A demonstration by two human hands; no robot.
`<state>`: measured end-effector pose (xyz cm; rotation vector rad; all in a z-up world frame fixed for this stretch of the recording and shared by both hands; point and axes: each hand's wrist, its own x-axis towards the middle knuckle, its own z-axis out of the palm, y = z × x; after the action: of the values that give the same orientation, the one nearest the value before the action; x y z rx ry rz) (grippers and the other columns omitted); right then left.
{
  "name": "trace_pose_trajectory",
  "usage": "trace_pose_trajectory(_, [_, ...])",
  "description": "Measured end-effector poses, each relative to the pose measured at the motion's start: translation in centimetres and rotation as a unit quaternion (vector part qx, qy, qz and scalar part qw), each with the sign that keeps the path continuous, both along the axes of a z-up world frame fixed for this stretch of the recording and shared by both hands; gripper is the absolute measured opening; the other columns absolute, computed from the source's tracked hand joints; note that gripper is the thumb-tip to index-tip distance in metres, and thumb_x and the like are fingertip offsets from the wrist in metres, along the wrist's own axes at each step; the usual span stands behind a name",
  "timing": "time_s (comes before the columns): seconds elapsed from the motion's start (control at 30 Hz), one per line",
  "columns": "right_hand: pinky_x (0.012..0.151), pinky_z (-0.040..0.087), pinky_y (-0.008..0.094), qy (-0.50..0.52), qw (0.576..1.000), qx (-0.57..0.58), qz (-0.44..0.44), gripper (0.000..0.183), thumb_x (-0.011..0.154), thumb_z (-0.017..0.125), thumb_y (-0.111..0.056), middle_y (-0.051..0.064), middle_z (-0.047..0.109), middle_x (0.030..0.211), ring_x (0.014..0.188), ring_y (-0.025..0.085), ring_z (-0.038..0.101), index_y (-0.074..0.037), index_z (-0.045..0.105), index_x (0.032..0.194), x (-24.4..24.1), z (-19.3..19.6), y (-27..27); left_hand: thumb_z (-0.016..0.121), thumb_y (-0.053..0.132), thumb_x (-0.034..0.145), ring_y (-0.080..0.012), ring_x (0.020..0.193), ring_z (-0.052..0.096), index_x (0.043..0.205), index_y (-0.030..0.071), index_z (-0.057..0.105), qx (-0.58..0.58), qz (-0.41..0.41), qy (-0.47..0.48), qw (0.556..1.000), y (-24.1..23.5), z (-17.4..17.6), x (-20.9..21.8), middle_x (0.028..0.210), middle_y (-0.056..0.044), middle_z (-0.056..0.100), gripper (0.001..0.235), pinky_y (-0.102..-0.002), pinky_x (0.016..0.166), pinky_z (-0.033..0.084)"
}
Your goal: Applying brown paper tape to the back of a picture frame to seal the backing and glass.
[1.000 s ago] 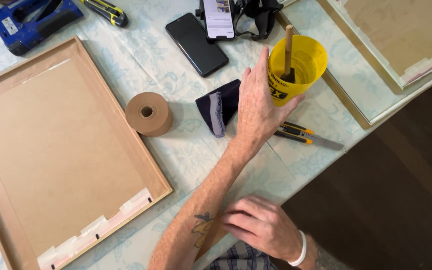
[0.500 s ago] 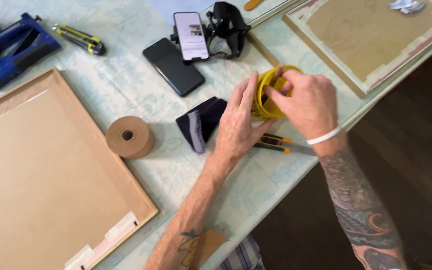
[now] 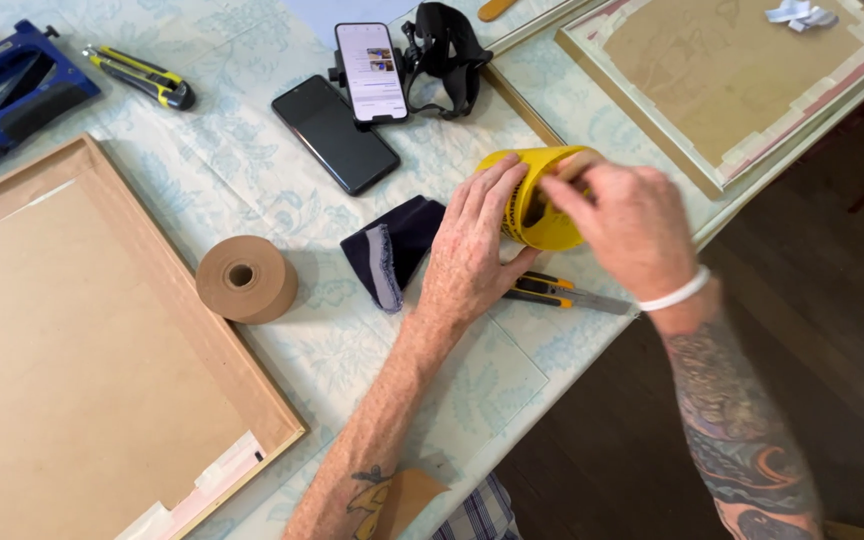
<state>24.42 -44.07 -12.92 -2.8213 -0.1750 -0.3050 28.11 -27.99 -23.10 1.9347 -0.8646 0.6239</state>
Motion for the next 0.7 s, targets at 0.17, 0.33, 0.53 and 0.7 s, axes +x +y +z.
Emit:
trace_pose_trajectory(0.17, [0.076,0.056,0.055,-0.068,0.995,-0.078,0.009,0.044,0.118,0.057,-0.046,0.009,0.073,0.082,0.090,0.036,0.074,-0.008,0.062,0.097,1.0,0.7,-2.3,0.092,0.011,0.079,-0.0331,0.144,0.048,0.156,0.011,0.040,-0.013,0.012,0.022,1.000,-0.3,0.1,-0.5,0.155,-0.010,0.046,0.093,-0.050,0.123,0.041])
trace_pose_trajectory(0.33, [0.073,0.057,0.057,-0.074,0.985,-0.152,0.031,0.044,0.119,0.052,-0.045,0.017,0.069,0.082,0.091,0.040,0.073,-0.005,0.059,0.100,1.1,1.4,-1.8,0.093,0.013,0.079,-0.0326,0.144,0.048,0.157,0.012,0.039,-0.011,0.027,0.030,0.999,-0.5,-0.1,-0.4,0.155,-0.009,0.046,0.095,-0.049,0.122,0.042])
trace_pose_trajectory(0.53, [0.050,0.046,0.039,-0.098,0.957,-0.273,0.031,0.048,0.122,0.064,-0.041,0.005,0.054,0.064,0.055,0.023,0.055,-0.012,0.051,0.086,1.7,0.5,-2.5,0.091,0.018,0.085,-0.0353,0.139,0.054,0.151,0.002,0.038,0.017,0.010,0.006,1.000,0.3,0.8,-0.2,0.153,-0.017,0.048,0.086,-0.047,0.123,0.044])
trace_pose_trajectory(0.7, [0.050,0.043,0.040,-0.090,0.968,-0.230,0.038,0.051,0.120,0.066,-0.041,0.006,0.052,0.061,0.052,0.024,0.050,-0.009,0.052,0.082,1.3,0.9,-2.4,0.091,0.017,0.083,-0.0354,0.138,0.054,0.150,0.002,0.039,0.012,0.009,0.012,1.000,0.4,0.9,-0.2,0.153,-0.016,0.049,0.086,-0.047,0.123,0.044])
